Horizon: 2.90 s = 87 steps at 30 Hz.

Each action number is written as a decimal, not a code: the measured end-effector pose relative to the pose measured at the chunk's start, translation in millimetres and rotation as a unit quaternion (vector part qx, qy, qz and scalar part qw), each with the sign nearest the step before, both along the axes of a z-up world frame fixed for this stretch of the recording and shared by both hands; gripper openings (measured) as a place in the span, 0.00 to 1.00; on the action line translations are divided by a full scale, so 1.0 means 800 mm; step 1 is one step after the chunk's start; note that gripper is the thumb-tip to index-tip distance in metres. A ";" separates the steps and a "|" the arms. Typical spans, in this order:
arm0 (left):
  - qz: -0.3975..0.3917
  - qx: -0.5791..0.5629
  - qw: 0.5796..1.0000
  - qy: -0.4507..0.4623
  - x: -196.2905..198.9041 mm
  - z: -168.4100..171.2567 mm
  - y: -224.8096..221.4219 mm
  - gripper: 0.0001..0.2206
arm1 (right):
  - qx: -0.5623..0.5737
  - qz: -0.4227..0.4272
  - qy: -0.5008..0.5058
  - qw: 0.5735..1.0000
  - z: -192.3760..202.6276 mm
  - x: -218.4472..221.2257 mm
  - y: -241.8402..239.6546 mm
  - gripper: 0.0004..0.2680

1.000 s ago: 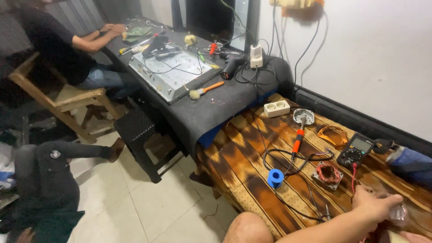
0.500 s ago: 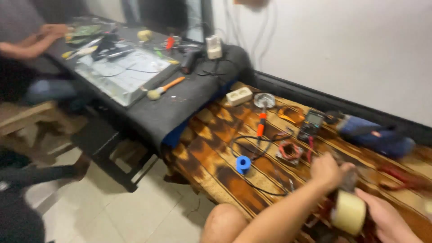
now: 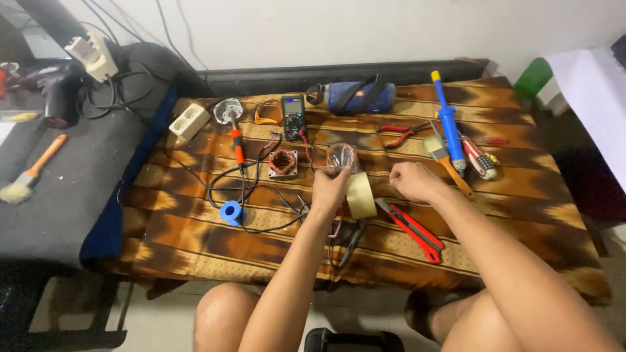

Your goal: Applying adhesive tape to electronic motor windings or coils on a repair bench to insulate or secure them.

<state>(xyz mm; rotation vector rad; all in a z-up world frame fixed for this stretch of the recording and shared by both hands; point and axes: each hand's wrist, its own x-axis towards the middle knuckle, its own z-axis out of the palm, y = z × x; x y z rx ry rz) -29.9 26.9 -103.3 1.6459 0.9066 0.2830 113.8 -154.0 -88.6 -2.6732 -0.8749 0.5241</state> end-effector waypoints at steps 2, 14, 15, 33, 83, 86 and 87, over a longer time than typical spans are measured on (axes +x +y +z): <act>0.008 -0.061 0.998 -0.010 0.004 -0.022 -0.011 0.30 | -0.066 0.015 0.007 0.998 0.016 -0.024 -0.006 0.13; 0.087 -0.218 0.968 -0.086 -0.017 0.016 -0.056 0.28 | -0.065 0.041 0.008 0.997 -0.028 -0.002 -0.003 0.09; 0.097 -0.224 0.965 -0.098 -0.016 0.015 -0.057 0.26 | -0.061 0.032 0.020 0.997 -0.023 -0.005 -0.001 0.10; 0.066 -0.217 0.964 -0.142 -0.023 0.014 -0.064 0.27 | 0.144 0.152 -0.095 0.973 0.045 -0.011 0.024 0.11; 0.097 -0.189 0.965 -0.156 -0.034 -0.001 -0.039 0.09 | 0.041 0.208 -0.305 0.928 -0.055 0.068 -0.003 0.07; 0.094 -0.167 0.971 -0.141 -0.037 0.007 -0.037 0.08 | 0.080 0.213 -0.308 0.924 -0.046 0.052 0.015 0.18; 0.095 -0.163 0.972 -0.142 -0.039 0.010 -0.037 0.08 | 0.104 0.222 -0.307 0.920 -0.044 0.048 0.024 0.23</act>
